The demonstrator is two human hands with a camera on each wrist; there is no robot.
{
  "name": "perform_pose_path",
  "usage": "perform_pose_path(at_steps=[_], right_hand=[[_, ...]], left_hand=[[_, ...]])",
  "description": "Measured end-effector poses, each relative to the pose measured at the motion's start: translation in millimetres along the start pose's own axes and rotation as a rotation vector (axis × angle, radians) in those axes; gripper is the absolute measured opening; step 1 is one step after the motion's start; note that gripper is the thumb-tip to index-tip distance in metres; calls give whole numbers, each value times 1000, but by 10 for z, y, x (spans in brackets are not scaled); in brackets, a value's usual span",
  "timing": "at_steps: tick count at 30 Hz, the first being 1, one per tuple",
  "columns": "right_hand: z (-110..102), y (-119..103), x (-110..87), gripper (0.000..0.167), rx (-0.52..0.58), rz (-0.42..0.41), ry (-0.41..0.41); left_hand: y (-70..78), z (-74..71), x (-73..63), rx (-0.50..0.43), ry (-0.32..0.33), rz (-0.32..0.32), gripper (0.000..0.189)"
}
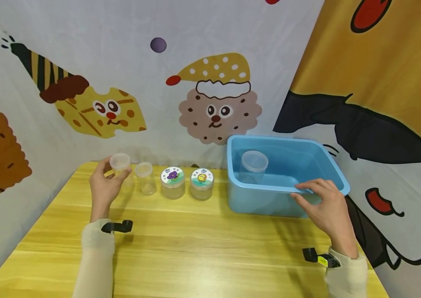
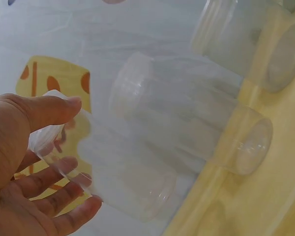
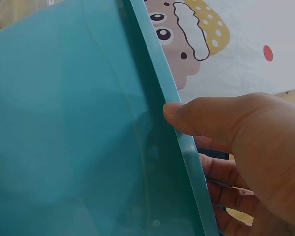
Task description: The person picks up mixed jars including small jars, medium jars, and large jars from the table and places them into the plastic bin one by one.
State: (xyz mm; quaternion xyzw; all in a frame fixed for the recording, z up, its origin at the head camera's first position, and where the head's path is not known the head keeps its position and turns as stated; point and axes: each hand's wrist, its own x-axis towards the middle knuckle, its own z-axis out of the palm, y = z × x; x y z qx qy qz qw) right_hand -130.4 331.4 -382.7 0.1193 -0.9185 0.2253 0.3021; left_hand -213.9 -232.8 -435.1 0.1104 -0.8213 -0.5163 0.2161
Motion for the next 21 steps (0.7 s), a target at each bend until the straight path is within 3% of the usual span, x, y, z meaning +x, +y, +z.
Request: perform_pose_path(at_steps=[10,21], right_hand=[[-2,-12,4,22,5,7,-2],[-4,-20,2,22,0,6,0]], left_hand=[[226,-31,-45,39,101,159,63],[473,-54,-115,27,139,225,62]])
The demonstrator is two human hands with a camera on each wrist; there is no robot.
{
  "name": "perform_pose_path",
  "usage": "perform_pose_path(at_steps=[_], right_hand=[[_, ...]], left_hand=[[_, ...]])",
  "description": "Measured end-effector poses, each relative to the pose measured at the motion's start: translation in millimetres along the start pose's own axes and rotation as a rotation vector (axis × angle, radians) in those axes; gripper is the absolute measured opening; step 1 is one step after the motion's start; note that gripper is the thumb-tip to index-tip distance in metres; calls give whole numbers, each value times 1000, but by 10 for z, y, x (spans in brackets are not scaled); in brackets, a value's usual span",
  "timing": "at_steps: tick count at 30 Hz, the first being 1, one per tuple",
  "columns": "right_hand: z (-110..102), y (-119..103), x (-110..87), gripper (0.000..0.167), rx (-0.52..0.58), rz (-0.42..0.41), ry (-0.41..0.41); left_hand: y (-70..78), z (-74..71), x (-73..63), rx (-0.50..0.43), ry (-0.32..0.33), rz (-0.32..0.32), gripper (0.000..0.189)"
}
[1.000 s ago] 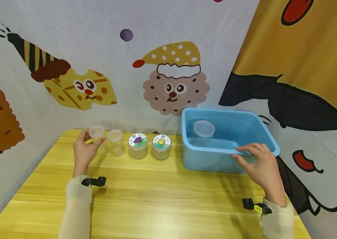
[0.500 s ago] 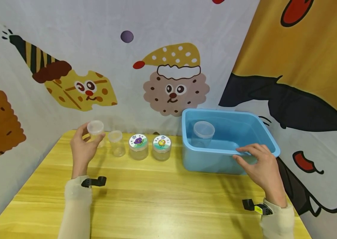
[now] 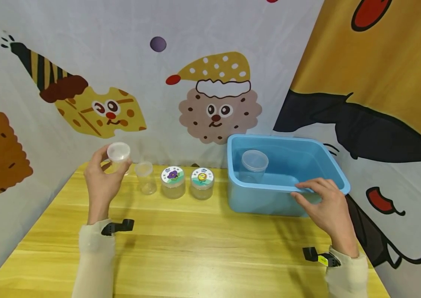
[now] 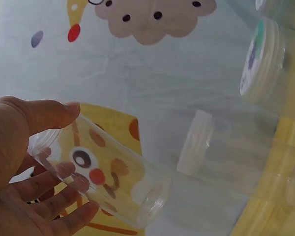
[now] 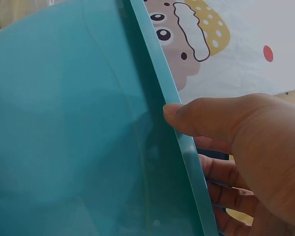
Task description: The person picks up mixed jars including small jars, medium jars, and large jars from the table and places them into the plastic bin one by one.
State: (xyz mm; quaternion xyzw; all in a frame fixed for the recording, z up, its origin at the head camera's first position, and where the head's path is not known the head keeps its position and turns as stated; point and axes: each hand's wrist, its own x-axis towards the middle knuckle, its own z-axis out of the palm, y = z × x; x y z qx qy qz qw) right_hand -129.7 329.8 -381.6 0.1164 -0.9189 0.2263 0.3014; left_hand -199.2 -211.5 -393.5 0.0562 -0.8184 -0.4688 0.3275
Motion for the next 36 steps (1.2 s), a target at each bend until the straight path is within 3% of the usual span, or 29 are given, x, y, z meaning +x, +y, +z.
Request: perform_pose_path(at_steps=[16,23,36], right_hand=[[-6,12,-10,23,0,-3,-5],[-2,12,-5,23,-2,0,-8],[-15,13,-7,22,-4,4,-9]], left_hand=[[313,95,-79,-110,-9,117,64],[404,204,-129,-157,-62,166,65],[442,418,-223,-184,-166,235,64]])
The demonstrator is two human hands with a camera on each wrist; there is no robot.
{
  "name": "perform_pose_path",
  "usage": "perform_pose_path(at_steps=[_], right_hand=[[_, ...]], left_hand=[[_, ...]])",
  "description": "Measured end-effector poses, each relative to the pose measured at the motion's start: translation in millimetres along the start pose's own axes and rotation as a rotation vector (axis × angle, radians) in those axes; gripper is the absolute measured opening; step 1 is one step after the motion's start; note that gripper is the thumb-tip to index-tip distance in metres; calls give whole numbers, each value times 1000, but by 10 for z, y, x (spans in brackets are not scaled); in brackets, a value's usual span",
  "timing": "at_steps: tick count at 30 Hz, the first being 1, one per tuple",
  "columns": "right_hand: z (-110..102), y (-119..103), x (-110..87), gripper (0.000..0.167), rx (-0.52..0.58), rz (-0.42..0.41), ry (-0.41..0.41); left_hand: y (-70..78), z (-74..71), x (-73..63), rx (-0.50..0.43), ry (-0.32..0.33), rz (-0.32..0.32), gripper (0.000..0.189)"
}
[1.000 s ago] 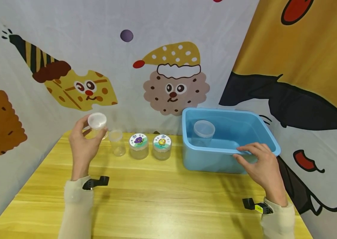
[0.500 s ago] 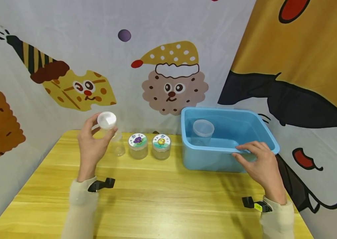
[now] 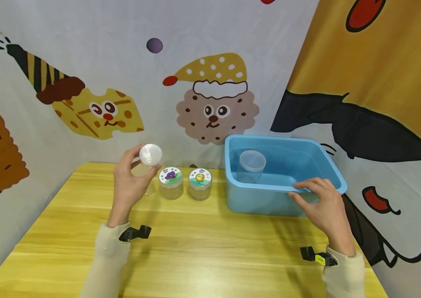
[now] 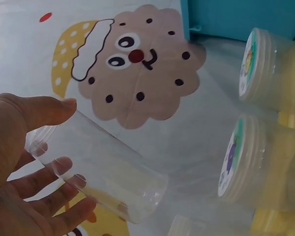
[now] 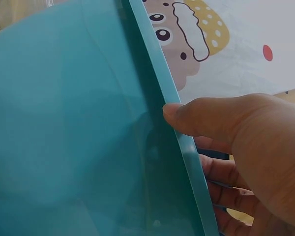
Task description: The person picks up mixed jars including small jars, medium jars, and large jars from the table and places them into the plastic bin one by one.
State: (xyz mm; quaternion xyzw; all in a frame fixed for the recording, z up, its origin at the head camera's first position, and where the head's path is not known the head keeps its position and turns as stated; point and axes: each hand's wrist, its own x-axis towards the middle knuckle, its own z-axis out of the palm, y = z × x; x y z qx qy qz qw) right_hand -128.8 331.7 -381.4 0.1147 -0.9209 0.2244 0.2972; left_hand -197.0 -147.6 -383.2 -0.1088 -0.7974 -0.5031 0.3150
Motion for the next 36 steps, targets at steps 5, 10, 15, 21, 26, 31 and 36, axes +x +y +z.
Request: perform_pose_path(at_steps=[5,10,15,21,26,31,36], right_hand=[[-1,-8,14,22,3,-5,9],[22,-6,13,22,16,-4,8],[44,-11,20,23,23,-11,5],[36,-26,24,22,22,-1,0],[25,-29,26,22,16,0,-1],[17,-17,22,23,15,-9,2],[6,-2,16,23,8,-11,7]], left_hand=[[6,79,8,11,-40,33,65],[49,137,24,19,-71,59,66],[99,199,43,17,-112,101,66],[175,310,87,5,-169,148,66],[247,408,135,-6,-202,195,66],[298,491,171,-9,-225,251,65],[355,576,224,-18,-249,283,66]])
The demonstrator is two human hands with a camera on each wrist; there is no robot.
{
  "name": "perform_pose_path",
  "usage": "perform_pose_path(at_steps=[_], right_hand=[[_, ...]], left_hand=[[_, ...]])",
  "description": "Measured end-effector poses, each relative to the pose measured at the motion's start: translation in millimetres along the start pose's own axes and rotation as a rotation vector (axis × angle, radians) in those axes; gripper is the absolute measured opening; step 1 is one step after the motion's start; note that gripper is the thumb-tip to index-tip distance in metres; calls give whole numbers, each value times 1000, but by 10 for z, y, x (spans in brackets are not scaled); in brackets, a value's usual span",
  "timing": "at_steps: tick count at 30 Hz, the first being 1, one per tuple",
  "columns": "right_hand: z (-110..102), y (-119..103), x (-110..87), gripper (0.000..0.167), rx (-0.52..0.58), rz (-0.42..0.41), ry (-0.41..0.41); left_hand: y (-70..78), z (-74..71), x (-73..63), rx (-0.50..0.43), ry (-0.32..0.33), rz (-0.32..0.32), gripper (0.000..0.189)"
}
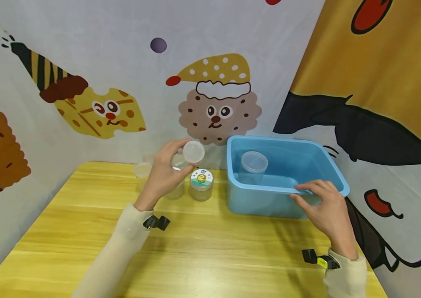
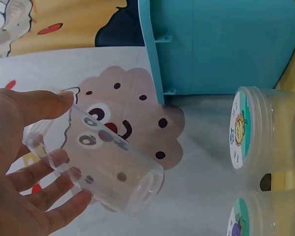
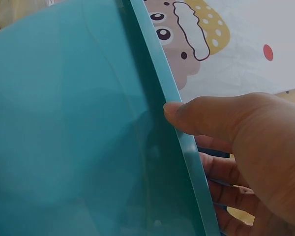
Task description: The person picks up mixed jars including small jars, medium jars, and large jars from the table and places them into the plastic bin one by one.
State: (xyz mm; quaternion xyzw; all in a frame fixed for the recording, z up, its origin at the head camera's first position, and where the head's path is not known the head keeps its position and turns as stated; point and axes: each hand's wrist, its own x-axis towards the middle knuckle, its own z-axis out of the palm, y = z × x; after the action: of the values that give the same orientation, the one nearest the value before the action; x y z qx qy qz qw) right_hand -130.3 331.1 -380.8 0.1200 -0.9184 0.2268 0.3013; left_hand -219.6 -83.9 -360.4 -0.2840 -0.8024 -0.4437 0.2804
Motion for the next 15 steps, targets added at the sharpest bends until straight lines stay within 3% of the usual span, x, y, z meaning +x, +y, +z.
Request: perform_pose_path(at_steps=[8,15], right_hand=[[5,4,-4,24,7,-7,9],[1,13,-1,24,8,-2,4]], left_hand=[[61,59,86,-8,-58,-14,70],[78,118,178,2,-98,21,69]])
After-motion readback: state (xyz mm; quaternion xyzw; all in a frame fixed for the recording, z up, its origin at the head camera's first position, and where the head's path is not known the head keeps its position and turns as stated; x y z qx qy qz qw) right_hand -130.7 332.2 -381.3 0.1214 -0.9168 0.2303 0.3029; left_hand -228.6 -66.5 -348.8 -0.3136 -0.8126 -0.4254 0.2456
